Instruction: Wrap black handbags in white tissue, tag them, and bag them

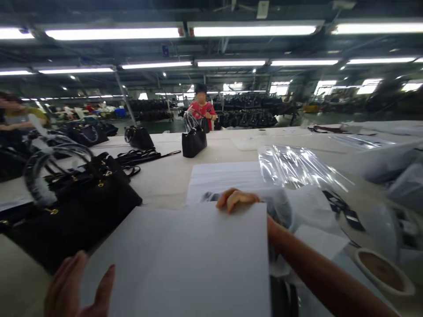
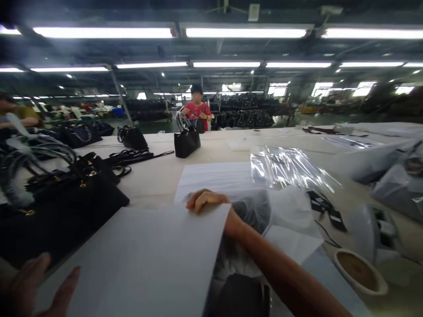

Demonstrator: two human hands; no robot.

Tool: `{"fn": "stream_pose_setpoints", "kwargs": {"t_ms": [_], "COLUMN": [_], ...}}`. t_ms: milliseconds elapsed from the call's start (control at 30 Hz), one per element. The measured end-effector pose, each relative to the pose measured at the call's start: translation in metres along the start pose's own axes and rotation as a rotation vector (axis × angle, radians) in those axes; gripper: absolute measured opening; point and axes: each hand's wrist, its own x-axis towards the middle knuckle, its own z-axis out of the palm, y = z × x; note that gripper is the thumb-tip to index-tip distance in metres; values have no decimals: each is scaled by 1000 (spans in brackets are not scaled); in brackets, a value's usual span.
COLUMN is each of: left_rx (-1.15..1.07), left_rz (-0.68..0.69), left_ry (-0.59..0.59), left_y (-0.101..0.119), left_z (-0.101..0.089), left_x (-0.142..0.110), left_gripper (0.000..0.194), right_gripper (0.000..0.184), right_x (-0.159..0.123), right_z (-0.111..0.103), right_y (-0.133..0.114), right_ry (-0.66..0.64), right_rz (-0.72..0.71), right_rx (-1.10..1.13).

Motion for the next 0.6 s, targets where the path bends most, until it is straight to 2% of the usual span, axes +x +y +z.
{"fn": "stream_pose_setpoints", "kwargs": {"t_ms": [67, 167, 233, 300, 367, 433, 500, 600], "left_rx": [-174, -522, -645, -656, -591, -458, -264, -20], "left_rz": [10, -96, -105, -68, -32, 28, 141, 297], "left_ry": [-91, -366, -611, -848, -982, -998, -1000, -1114], "left_y": [33, 97, 136, 165, 182, 190, 191, 190], "left_z": [24, 77, 118, 159, 194, 223, 242, 259], "left_x": [11, 30, 39, 40, 37, 33, 31, 30], "left_gripper": [36, 32, 41, 49, 44, 37, 37, 36], "right_gripper": [56, 70, 70, 66, 62, 60, 59, 52], "right_x": [-11, -25, -34, -42, -48, -55, -62, -74], "right_z": [-44, -95, -116, -129, -138, -145, -152, -165], "right_y": [14, 38, 50, 59, 65, 71, 76, 81], "right_ry": [12, 27, 76, 143, 168, 164, 167, 253], "right_rz": [95, 206, 233, 208, 174, 181, 246, 377], "right_rx": [-15, -37, -13, 33, 65, 93, 150, 241]}}
